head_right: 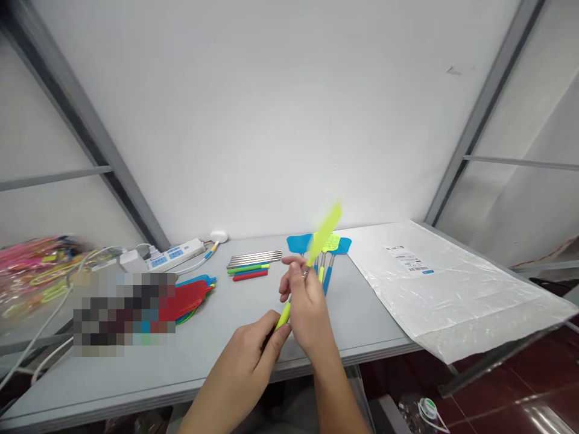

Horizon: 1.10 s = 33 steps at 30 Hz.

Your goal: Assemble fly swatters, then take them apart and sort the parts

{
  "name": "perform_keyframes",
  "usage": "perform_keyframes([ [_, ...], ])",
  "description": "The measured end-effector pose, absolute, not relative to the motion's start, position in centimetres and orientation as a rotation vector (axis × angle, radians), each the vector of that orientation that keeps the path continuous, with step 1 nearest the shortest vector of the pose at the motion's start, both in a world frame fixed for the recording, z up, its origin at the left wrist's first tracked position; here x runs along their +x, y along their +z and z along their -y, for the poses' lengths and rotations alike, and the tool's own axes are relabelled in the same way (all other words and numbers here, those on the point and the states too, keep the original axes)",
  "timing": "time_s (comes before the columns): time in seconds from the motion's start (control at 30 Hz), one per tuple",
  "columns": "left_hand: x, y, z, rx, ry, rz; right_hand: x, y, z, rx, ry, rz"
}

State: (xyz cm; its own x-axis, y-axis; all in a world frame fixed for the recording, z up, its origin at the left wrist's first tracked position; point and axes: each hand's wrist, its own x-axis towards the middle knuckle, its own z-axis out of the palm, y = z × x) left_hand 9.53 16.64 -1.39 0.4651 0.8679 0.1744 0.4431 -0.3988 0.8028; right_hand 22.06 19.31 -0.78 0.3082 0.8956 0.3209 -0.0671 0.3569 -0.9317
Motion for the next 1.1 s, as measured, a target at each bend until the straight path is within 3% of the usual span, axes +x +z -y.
perform_keyframes([
  [0.23,12.2,-1.1,-21.8,1.879,0.910,-1.017,24.0,-2.1,-18.2,-1.257,0.737,1.454],
  [0.37,13.5,-0.5,-26.1,2.199,0.554,-1.337,27.8,-3.7,-18.9,-1.473,0.409,1.455],
  [0.67,17.4,-1.7,-32.0,2.292,0.307,-1.594,32.7,-9.5,-19.1,-1.833,-0.032,1.379],
  [1.1,19.1,-3.2,-32.5,2.379,0.155,-1.721,31.3,-8.9,-18.6,-1.954,-0.002,1.513],
])
